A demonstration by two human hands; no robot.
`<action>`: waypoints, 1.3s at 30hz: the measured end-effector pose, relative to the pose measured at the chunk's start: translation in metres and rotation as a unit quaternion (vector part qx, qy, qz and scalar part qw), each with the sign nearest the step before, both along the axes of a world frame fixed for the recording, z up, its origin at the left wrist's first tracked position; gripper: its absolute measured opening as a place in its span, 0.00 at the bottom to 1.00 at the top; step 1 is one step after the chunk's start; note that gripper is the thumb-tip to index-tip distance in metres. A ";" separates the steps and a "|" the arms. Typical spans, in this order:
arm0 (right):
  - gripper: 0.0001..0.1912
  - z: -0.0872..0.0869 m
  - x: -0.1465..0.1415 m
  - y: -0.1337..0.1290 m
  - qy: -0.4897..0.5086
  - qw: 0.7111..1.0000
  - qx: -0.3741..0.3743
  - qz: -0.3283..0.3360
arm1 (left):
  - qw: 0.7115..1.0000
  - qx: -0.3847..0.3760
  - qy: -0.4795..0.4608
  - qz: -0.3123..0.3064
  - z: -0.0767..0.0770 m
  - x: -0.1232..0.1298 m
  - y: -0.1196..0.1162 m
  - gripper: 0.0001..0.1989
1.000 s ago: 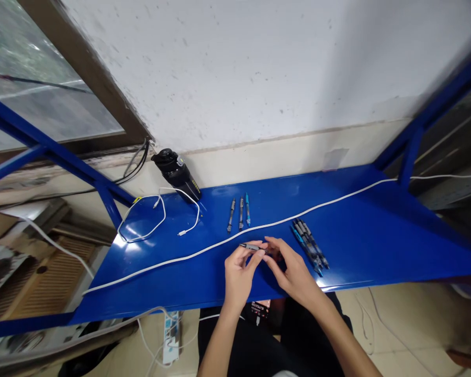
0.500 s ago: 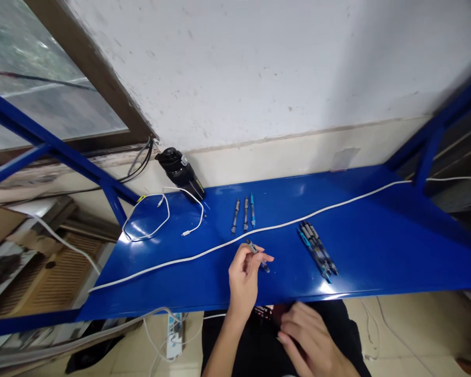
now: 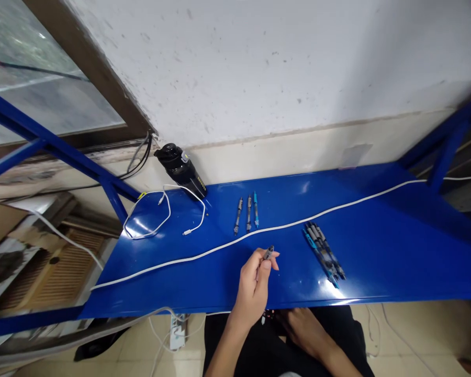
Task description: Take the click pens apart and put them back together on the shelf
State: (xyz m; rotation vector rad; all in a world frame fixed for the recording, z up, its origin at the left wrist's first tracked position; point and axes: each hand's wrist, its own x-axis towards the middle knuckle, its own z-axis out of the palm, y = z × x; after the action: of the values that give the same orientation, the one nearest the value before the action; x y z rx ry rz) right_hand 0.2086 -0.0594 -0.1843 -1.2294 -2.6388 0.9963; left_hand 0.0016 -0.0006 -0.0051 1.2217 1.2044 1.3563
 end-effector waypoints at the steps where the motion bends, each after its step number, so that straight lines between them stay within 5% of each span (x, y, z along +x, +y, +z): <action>1: 0.16 0.001 -0.001 0.001 0.003 1.000 -0.001 0.001 | 1.000 -0.001 -0.002 -0.007 0.001 0.000 0.000 0.17; 14: 0.17 0.002 -0.002 0.005 0.007 1.000 0.011 0.001 | 0.998 -0.006 -0.058 -0.002 -0.003 0.006 -0.002 0.09; 23: 0.11 -0.016 0.007 -0.004 -0.020 0.999 0.035 -0.012 | 0.999 0.005 -0.032 -0.021 0.004 0.004 0.001 0.22; 31: 0.12 -0.018 0.007 -0.005 -0.051 0.998 0.033 -0.009 | 0.997 0.011 -0.079 -0.013 0.000 0.006 -0.002 0.10; 39: 0.12 -0.023 0.003 0.003 -0.045 0.999 0.022 0.002 | 0.998 0.012 -0.038 -0.042 0.004 0.003 -0.001 0.21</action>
State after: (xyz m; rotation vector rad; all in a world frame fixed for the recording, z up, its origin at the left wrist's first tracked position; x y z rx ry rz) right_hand 0.2119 -0.0569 -0.2077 -1.2902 -2.7166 0.8983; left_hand 0.0044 -0.0011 -0.0011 1.2135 1.0741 1.3463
